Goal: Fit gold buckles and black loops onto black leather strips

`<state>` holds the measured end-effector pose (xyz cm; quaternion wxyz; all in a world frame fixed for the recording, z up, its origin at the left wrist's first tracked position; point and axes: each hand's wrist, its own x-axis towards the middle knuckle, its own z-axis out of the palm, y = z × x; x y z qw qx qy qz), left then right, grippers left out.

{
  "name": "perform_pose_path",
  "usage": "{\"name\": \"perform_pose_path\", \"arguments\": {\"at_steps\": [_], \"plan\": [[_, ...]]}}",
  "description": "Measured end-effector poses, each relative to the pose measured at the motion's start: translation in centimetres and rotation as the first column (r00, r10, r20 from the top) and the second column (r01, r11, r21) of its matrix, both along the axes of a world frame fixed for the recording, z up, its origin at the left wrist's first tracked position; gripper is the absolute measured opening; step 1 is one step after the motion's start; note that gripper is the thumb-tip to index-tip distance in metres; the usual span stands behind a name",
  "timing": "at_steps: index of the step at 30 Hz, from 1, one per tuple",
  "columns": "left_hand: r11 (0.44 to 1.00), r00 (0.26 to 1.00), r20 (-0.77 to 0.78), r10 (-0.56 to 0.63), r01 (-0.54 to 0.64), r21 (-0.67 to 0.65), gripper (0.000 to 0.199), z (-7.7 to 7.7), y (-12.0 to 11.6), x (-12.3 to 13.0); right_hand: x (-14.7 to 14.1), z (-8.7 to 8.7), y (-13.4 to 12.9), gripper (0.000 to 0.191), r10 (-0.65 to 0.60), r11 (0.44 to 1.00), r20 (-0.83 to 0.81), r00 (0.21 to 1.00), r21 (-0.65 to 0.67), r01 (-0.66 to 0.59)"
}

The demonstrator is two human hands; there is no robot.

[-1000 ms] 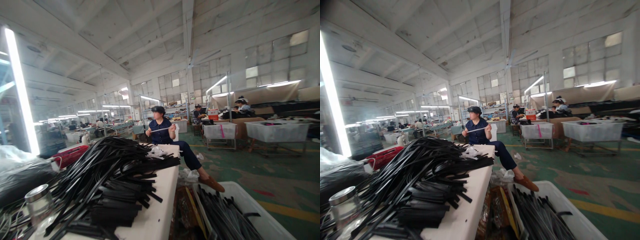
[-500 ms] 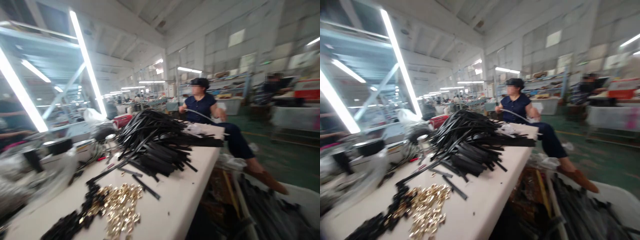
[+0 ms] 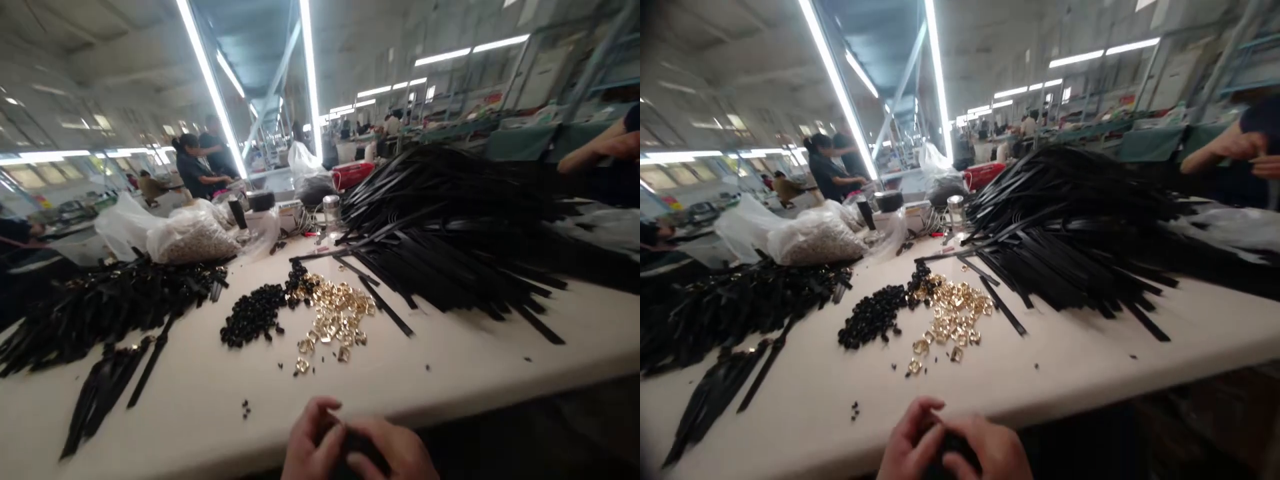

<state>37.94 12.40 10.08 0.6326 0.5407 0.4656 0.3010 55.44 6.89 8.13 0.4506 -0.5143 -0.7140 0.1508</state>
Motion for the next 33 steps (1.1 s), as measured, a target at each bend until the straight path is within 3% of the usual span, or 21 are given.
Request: {"name": "perform_pose_path", "arguments": {"at_steps": [4, 10, 13, 16, 19, 22, 28, 33], "plan": [[1.000, 0.995, 0.099, -0.006, 0.007, -0.004, 0.042, 0.0, -0.9, 0.2, -0.2, 0.7, -0.8, 0.013, -0.004, 0.999, 0.046, 0.999, 0.044, 0.002], [0.997, 0.995, 0.062, -0.073, 0.073, 0.003, 0.033, 1.0, -0.9, -0.2, 0.6, 1.3, -0.4, 0.006, 0.040, 0.999, 0.057, 0.998, 0.009, -0.041], [0.993, 0.995, -0.014, -0.097, 0.098, 0.069, 0.024, 1.6, 0.9, -1.4, 2.4, 1.7, -0.2, 0.006, -0.029, 1.000, 0.045, 0.999, -0.005, 0.029], [0.977, 0.993, -0.114, 0.012, 0.012, 0.213, 0.020, 2.4, 4.1, -3.3, 4.4, 2.2, -0.1, 0.005, -0.161, 0.987, 0.061, 0.985, 0.011, 0.160], [0.910, 0.950, -0.298, 0.092, 0.041, 0.412, 0.017, 2.9, 7.3, -4.7, 5.8, 2.2, -0.2, 0.006, -0.257, 0.966, 0.086, 0.963, 0.035, 0.255], [0.820, 0.862, -0.496, 0.103, 0.209, 0.533, 0.015, 3.2, 9.1, -5.0, 6.3, 1.8, -0.5, 0.007, -0.307, 0.952, 0.104, 0.946, 0.045, 0.304], [0.675, 0.647, -0.756, 0.104, 0.512, 0.531, 0.015, 3.2, 9.9, -3.8, 6.4, 1.2, -0.8, 0.009, -0.309, 0.951, 0.136, 0.941, 0.035, 0.307], [0.551, 0.587, -0.793, 0.165, 0.612, 0.568, 0.020, 2.7, 10.6, -3.5, 6.3, 1.1, -0.6, 0.010, -0.299, 0.954, 0.122, 0.946, 0.021, 0.299]]}}
